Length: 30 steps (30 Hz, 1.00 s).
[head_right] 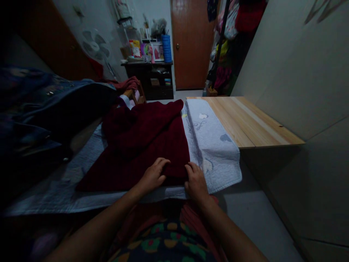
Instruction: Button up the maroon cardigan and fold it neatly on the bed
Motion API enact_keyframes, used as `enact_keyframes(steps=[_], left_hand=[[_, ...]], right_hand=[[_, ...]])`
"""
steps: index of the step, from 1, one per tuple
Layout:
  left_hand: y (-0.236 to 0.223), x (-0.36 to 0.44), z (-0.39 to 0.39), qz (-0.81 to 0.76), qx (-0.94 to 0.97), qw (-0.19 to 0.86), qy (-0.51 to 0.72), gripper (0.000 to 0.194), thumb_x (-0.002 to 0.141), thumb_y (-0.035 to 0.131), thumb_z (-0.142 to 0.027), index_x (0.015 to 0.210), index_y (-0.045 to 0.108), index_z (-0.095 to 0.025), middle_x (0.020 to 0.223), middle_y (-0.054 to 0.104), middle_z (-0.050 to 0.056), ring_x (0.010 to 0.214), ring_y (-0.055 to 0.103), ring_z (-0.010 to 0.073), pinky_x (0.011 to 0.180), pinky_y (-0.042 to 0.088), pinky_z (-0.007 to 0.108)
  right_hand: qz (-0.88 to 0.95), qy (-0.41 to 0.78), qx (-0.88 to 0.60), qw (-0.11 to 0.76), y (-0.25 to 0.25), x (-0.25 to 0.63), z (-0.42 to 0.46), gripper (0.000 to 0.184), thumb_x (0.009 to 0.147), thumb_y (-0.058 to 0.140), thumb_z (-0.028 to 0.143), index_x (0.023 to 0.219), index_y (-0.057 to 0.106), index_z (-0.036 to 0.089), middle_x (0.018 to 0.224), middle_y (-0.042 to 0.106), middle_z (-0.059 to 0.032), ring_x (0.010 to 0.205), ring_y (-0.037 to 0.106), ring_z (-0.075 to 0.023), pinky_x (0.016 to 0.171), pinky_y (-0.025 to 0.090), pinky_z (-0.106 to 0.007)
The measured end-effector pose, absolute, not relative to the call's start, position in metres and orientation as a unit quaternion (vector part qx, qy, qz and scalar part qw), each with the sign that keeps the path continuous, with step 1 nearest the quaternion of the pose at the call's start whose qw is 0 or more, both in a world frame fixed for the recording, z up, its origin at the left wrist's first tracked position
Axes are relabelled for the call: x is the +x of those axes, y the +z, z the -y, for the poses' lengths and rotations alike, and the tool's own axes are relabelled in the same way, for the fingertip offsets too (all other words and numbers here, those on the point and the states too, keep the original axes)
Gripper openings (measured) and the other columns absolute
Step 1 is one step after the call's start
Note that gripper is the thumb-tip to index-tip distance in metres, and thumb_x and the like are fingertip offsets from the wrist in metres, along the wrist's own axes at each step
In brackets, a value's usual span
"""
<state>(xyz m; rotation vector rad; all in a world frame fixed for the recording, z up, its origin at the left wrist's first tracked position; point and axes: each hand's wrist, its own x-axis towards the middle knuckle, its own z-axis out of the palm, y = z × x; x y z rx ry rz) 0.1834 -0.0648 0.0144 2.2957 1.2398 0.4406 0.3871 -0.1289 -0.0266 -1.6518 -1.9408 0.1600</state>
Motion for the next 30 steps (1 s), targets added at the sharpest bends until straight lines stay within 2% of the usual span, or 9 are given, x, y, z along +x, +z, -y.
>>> enact_keyframes(steps=[2, 5, 9, 11, 14, 17, 22, 27, 30], left_hand=[[0.013, 0.186, 0.064, -0.438, 0.844, 0.254, 0.177, 0.054, 0.067, 0.049, -0.005, 0.118, 0.049, -0.025, 0.12, 0.051, 0.003, 0.106, 0.055, 0.0174, 0.093, 0.046, 0.029], [0.014, 0.188, 0.067, -0.412, 0.862, 0.223, 0.193, 0.049, 0.067, 0.05, -0.004, 0.112, 0.05, -0.023, 0.109, 0.054, 0.003, 0.098, 0.056, 0.017, 0.088, 0.047, 0.029], [0.016, 0.186, 0.074, -0.357, 0.911, 0.087, 0.189, 0.029, 0.078, 0.049, -0.007, 0.1, 0.058, -0.024, 0.091, 0.054, 0.003, 0.081, 0.054, 0.017, 0.073, 0.047, 0.029], [0.017, 0.185, 0.076, -0.327, 0.927, 0.016, 0.182, 0.019, 0.085, 0.047, -0.011, 0.09, 0.06, -0.023, 0.085, 0.055, 0.003, 0.079, 0.053, 0.0183, 0.073, 0.045, 0.032], [0.018, 0.184, 0.076, -0.287, 0.94, -0.03, 0.181, 0.013, 0.087, 0.049, -0.015, 0.087, 0.061, -0.021, 0.101, 0.06, 0.006, 0.092, 0.052, 0.0218, 0.083, 0.044, 0.037], [0.018, 0.184, 0.076, -0.252, 0.949, -0.005, 0.189, 0.013, 0.086, 0.05, -0.012, 0.091, 0.06, -0.019, 0.113, 0.06, 0.006, 0.105, 0.05, 0.0222, 0.091, 0.04, 0.037], [0.014, 0.187, 0.076, -0.233, 0.962, 0.033, 0.136, 0.012, 0.087, 0.048, -0.014, 0.082, 0.056, -0.019, 0.084, 0.061, 0.002, 0.084, 0.053, 0.0179, 0.081, 0.041, 0.034], [0.018, 0.183, 0.076, -0.25, 0.957, 0.095, 0.109, 0.006, 0.079, 0.055, -0.016, 0.083, 0.057, -0.019, 0.086, 0.061, 0.003, 0.084, 0.054, 0.0181, 0.076, 0.039, 0.031], [0.019, 0.18, 0.07, -0.265, 0.945, 0.15, 0.12, 0.007, 0.084, 0.054, -0.025, 0.086, 0.058, -0.02, 0.087, 0.062, 0.002, 0.083, 0.055, 0.0172, 0.076, 0.039, 0.03]], right_hand=[[0.732, 0.051, -0.619, 0.28, -0.021, 0.387, 0.128, 0.056, 0.061, 0.05, 0.005, 0.117, 0.054, 0.013, 0.123, 0.049, -0.0143, 0.114, 0.044, -0.0275, 0.102, 0.04, -0.043], [0.734, 0.041, -0.629, 0.252, -0.014, 0.388, 0.127, 0.05, 0.062, 0.049, 0.003, 0.11, 0.058, 0.014, 0.11, 0.053, -0.0121, 0.103, 0.047, -0.0258, 0.095, 0.043, -0.04], [0.739, 0.029, -0.636, 0.223, -0.016, 0.391, 0.128, 0.052, 0.065, 0.045, -0.003, 0.111, 0.06, 0.014, 0.099, 0.054, -0.0101, 0.092, 0.049, -0.0227, 0.087, 0.044, -0.034], [0.746, 0.021, -0.627, 0.223, -0.021, 0.393, 0.129, 0.054, 0.069, 0.044, -0.004, 0.118, 0.059, 0.014, 0.1, 0.054, -0.0103, 0.092, 0.049, -0.0222, 0.086, 0.044, -0.033], [0.76, 0.009, -0.607, 0.23, -0.029, 0.395, 0.128, 0.052, 0.077, 0.044, -0.001, 0.124, 0.058, 0.016, 0.102, 0.053, -0.0111, 0.095, 0.049, -0.0223, 0.086, 0.044, -0.034], [0.769, 0.006, -0.597, 0.229, -0.034, 0.396, 0.127, 0.05, 0.08, 0.043, 0.0, 0.124, 0.059, 0.017, 0.106, 0.054, -0.0121, 0.097, 0.049, -0.0228, 0.086, 0.044, -0.036], [0.777, 0.009, -0.584, 0.234, -0.038, 0.401, 0.128, 0.054, 0.076, 0.043, -0.001, 0.124, 0.06, 0.017, 0.107, 0.055, -0.0126, 0.098, 0.049, -0.0235, 0.086, 0.045, -0.039], [0.79, 0.012, -0.564, 0.243, -0.043, 0.405, 0.13, 0.06, 0.072, 0.043, -0.002, 0.126, 0.06, 0.017, 0.11, 0.054, -0.0129, 0.101, 0.048, -0.0238, 0.088, 0.044, -0.04], [0.797, 0.025, -0.55, 0.247, -0.041, 0.408, 0.129, 0.062, 0.07, 0.043, -0.002, 0.127, 0.059, 0.018, 0.111, 0.053, -0.0125, 0.101, 0.048, -0.0239, 0.089, 0.043, -0.041]])
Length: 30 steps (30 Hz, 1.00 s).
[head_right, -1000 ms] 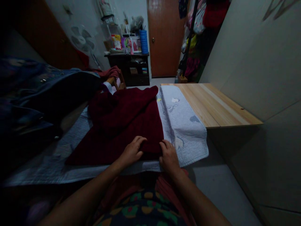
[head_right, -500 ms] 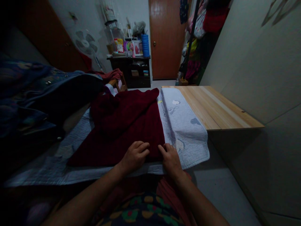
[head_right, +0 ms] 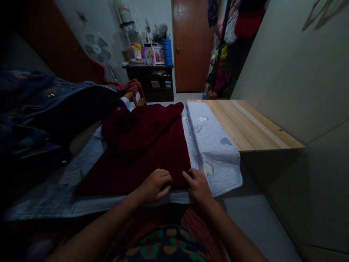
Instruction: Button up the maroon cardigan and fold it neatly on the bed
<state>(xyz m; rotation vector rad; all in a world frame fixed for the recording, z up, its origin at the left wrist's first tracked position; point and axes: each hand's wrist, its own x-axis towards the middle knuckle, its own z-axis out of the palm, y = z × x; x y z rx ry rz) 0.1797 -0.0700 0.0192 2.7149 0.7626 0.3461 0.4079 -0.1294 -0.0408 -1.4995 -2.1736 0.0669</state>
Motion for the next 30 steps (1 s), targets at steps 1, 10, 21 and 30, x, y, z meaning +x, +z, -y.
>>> enact_keyframes(steps=[1, 10, 21, 30], left_hand=[[0.018, 0.179, 0.067, -0.273, 0.94, 0.166, 0.124, 0.013, 0.089, 0.05, -0.028, 0.086, 0.059, -0.02, 0.086, 0.062, 0.002, 0.082, 0.055, 0.0165, 0.076, 0.039, 0.03], [0.009, 0.195, 0.056, -0.41, 0.89, 0.162, 0.114, 0.023, 0.082, 0.062, -0.032, 0.103, 0.06, -0.024, 0.11, 0.058, 0.004, 0.1, 0.054, 0.0215, 0.089, 0.044, 0.033], [0.014, 0.201, 0.055, -0.453, 0.806, 0.328, 0.197, 0.047, 0.075, 0.06, -0.014, 0.121, 0.051, -0.021, 0.109, 0.058, 0.006, 0.104, 0.057, 0.0204, 0.094, 0.045, 0.035], [0.012, 0.198, 0.058, -0.469, 0.808, 0.283, 0.217, 0.034, 0.076, 0.05, -0.011, 0.108, 0.06, -0.019, 0.104, 0.061, 0.007, 0.1, 0.057, 0.0206, 0.094, 0.045, 0.038]], right_hand=[[0.8, 0.03, -0.545, 0.249, -0.04, 0.409, 0.129, 0.063, 0.069, 0.044, -0.001, 0.127, 0.059, 0.019, 0.111, 0.053, -0.0124, 0.101, 0.048, -0.0239, 0.089, 0.043, -0.041], [0.77, 0.116, -0.552, 0.298, -0.033, 0.416, 0.136, 0.055, 0.067, 0.049, 0.007, 0.121, 0.05, 0.016, 0.117, 0.048, -0.0124, 0.109, 0.045, -0.0248, 0.097, 0.041, -0.043], [0.74, 0.13, -0.586, 0.304, -0.023, 0.411, 0.138, 0.032, 0.066, 0.046, 0.007, 0.096, 0.048, 0.02, 0.096, 0.051, -0.0067, 0.093, 0.049, -0.0221, 0.085, 0.043, -0.036], [0.744, 0.105, -0.608, 0.257, -0.022, 0.404, 0.137, 0.024, 0.064, 0.045, 0.006, 0.084, 0.05, 0.019, 0.089, 0.049, -0.0056, 0.087, 0.047, -0.021, 0.078, 0.04, -0.033]])
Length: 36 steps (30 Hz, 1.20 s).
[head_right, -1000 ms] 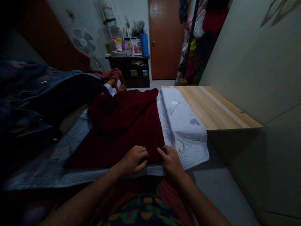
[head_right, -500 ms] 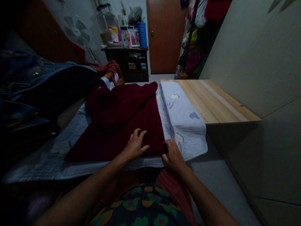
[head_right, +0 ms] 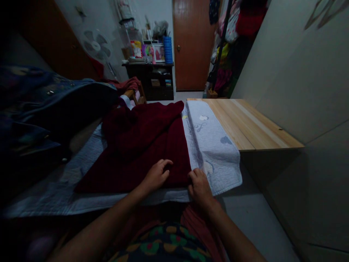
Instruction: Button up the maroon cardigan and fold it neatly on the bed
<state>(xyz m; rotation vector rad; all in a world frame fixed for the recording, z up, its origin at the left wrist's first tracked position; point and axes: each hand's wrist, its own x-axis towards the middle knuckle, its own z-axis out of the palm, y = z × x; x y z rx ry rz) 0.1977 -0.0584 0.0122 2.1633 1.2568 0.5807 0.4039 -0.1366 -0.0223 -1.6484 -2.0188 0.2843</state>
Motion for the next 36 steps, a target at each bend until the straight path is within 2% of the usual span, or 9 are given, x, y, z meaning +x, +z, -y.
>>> enact_keyframes(steps=[5, 8, 12, 16, 20, 25, 31, 33, 36], left_hand=[[0.007, 0.192, 0.063, -0.456, 0.87, 0.078, 0.172, 0.049, 0.074, 0.064, -0.024, 0.122, 0.057, -0.023, 0.148, 0.033, 0.012, 0.135, 0.029, 0.0336, 0.11, 0.022, 0.057], [0.004, 0.19, 0.06, -0.384, 0.909, 0.088, 0.136, 0.056, 0.078, 0.06, -0.027, 0.133, 0.048, -0.025, 0.154, 0.026, 0.008, 0.143, 0.016, 0.0295, 0.114, 0.014, 0.055], [-0.001, 0.19, 0.057, -0.356, 0.92, 0.131, 0.098, 0.059, 0.083, 0.054, -0.029, 0.14, 0.041, -0.023, 0.151, 0.034, 0.01, 0.143, 0.02, 0.0264, 0.115, 0.017, 0.053], [0.001, 0.189, 0.057, -0.357, 0.914, 0.164, 0.098, 0.053, 0.082, 0.055, -0.028, 0.134, 0.046, -0.021, 0.148, 0.04, 0.012, 0.14, 0.027, 0.0272, 0.114, 0.018, 0.055], [0.014, 0.183, 0.049, -0.331, 0.907, 0.237, 0.11, 0.028, 0.078, 0.059, -0.024, 0.106, 0.059, -0.02, 0.135, 0.055, 0.01, 0.13, 0.043, 0.0251, 0.112, 0.024, 0.052], [0.033, 0.175, 0.01, -0.326, 0.881, 0.322, 0.117, 0.012, 0.082, 0.05, -0.019, 0.082, 0.062, -0.019, 0.089, 0.07, 0.002, 0.085, 0.064, 0.0157, 0.085, 0.048, 0.029], [0.038, 0.163, -0.07, -0.544, 0.818, 0.009, 0.186, 0.038, 0.077, 0.059, -0.024, 0.115, 0.058, -0.02, 0.138, 0.048, 0.014, 0.131, 0.037, 0.0326, 0.108, 0.026, 0.05], [0.034, 0.157, -0.092, -0.606, 0.787, -0.017, 0.112, 0.057, 0.073, 0.064, -0.031, 0.127, 0.05, -0.021, 0.143, 0.042, 0.017, 0.135, 0.031, 0.0391, 0.107, 0.023, 0.057], [0.026, 0.149, -0.115, -0.64, 0.768, 0.023, 0.022, 0.06, 0.075, 0.059, -0.033, 0.132, 0.045, -0.022, 0.138, 0.045, 0.018, 0.124, 0.044, 0.0399, 0.097, 0.036, 0.055]], right_hand=[[0.788, 0.175, -0.571, 0.149, 0.017, 0.414, 0.123, 0.015, 0.069, 0.054, 0.013, 0.082, 0.054, 0.02, 0.085, 0.053, -0.0028, 0.078, 0.051, -0.0172, 0.071, 0.04, -0.028], [0.805, 0.193, -0.547, 0.128, 0.041, 0.414, 0.094, 0.005, 0.08, 0.053, 0.02, 0.08, 0.058, 0.019, 0.081, 0.058, -0.0029, 0.075, 0.055, -0.0154, 0.07, 0.042, -0.026], [0.796, 0.106, -0.569, 0.179, 0.04, 0.396, 0.028, 0.027, 0.09, 0.039, 0.016, 0.104, 0.062, 0.014, 0.106, 0.063, -0.0114, 0.1, 0.057, -0.0188, 0.09, 0.042, -0.03], [0.773, 0.05, -0.61, 0.168, 0.014, 0.371, -0.029, 0.049, 0.089, 0.041, 0.018, 0.136, 0.044, 0.005, 0.145, 0.041, -0.0177, 0.135, 0.035, -0.0233, 0.109, 0.029, -0.036], [0.772, 0.045, -0.623, 0.12, -0.01, 0.356, -0.046, 0.054, 0.094, 0.039, 0.033, 0.145, 0.035, 0.015, 0.153, 0.031, -0.0103, 0.142, 0.022, -0.027, 0.113, 0.017, -0.048], [0.788, 0.017, -0.607, 0.101, -0.024, 0.354, -0.041, 0.061, 0.095, 0.034, 0.05, 0.145, 0.036, 0.015, 0.153, 0.031, -0.0114, 0.142, 0.021, -0.0291, 0.113, 0.01, -0.052], [0.79, 0.012, -0.604, 0.105, -0.024, 0.353, -0.042, 0.066, 0.093, 0.032, 0.059, 0.146, 0.035, 0.019, 0.153, 0.03, -0.0127, 0.142, 0.021, -0.0302, 0.112, 0.011, -0.054], [0.79, 0.011, -0.605, 0.103, -0.025, 0.353, -0.043, 0.066, 0.093, 0.033, 0.059, 0.146, 0.035, 0.02, 0.153, 0.03, -0.0121, 0.142, 0.021, -0.0303, 0.112, 0.011, -0.054], [0.789, 0.01, -0.606, 0.101, -0.026, 0.352, -0.043, 0.066, 0.092, 0.034, 0.059, 0.146, 0.035, 0.021, 0.153, 0.029, -0.0119, 0.142, 0.021, -0.0306, 0.112, 0.01, -0.054]])
